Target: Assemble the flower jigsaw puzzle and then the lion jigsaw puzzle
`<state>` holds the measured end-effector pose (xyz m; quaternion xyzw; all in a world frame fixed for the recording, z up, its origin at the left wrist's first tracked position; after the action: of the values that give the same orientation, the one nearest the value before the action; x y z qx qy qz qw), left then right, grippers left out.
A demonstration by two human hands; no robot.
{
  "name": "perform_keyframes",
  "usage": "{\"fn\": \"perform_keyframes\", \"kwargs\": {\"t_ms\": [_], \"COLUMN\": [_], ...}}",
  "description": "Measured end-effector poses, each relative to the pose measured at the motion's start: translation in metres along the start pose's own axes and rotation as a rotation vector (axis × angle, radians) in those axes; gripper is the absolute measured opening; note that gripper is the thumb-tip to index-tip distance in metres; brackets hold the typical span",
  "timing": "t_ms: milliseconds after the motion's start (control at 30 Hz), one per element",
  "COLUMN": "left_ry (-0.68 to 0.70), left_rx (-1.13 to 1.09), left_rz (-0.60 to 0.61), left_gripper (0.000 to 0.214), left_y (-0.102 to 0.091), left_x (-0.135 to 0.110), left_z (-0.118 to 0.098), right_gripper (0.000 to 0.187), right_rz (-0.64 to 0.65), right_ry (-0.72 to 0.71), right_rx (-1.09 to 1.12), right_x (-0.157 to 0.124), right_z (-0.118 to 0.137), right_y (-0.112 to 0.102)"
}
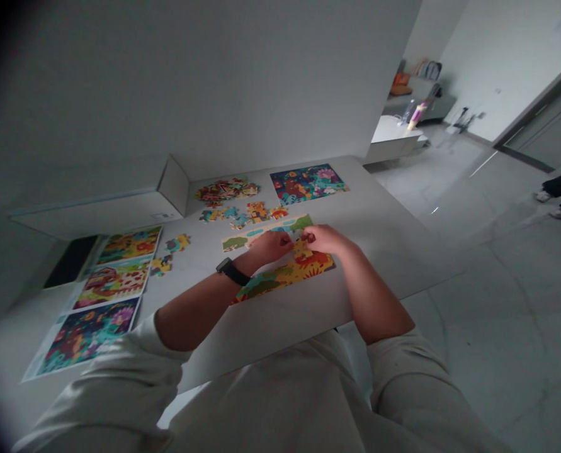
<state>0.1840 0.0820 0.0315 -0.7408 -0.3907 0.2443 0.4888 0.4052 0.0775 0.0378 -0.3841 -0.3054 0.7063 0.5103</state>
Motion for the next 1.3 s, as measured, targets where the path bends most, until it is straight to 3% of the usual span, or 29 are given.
{"fn": "perform_keyframes", "kwargs": {"t_ms": [367, 600, 767, 1000, 1300], "left_ry": [0.023, 0.040, -0.018, -0.186, -0.244], "left_rx": [0.004, -0.051, -0.201, -0.681, -0.790], "left_rz": [0.017, -0.001, -0.020, -0.034, -0.128], "left_gripper": [0.024, 0.025, 0.023, 0.024, 0.022], "left_y": [0.003, 0.007, 0.003, -0.012, -0.018], "left_x": [0.003, 0.003, 0.006, -0.002, -0.034], "left_z": [0.002, 0.005, 0.008, 0.010, 0.010], "right_gripper": [0.019, 0.021, 0.016, 0.019, 0.036], "right_rz": [-0.084, -0.105, -0.071, -0.125, -0.016], "right_ry": [-0.108, -0.110, -0.073, -0.085, -0.160], "right_rx": [-0.142, -0.096, 0.089, 0.367, 0.622], "right_x": [0.000, -0.002, -0.001, -0.001, -0.002], "right_z": [-0.002, -0.005, -0.011, -0.015, -0.001], "right_y": [0.004, 0.005, 0.004, -0.005, 0.008]}}
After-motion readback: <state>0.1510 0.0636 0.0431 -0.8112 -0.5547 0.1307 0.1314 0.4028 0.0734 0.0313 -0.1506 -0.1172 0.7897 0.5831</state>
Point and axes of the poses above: each hand's wrist, its own x-axis towards the middle knuckle, its own y-axis out of the palm, z = x × y, the point moved 1 cm from there along x, towards the middle knuckle, and after that the axes turned 8 degrees about y, right-handed, at the moved point
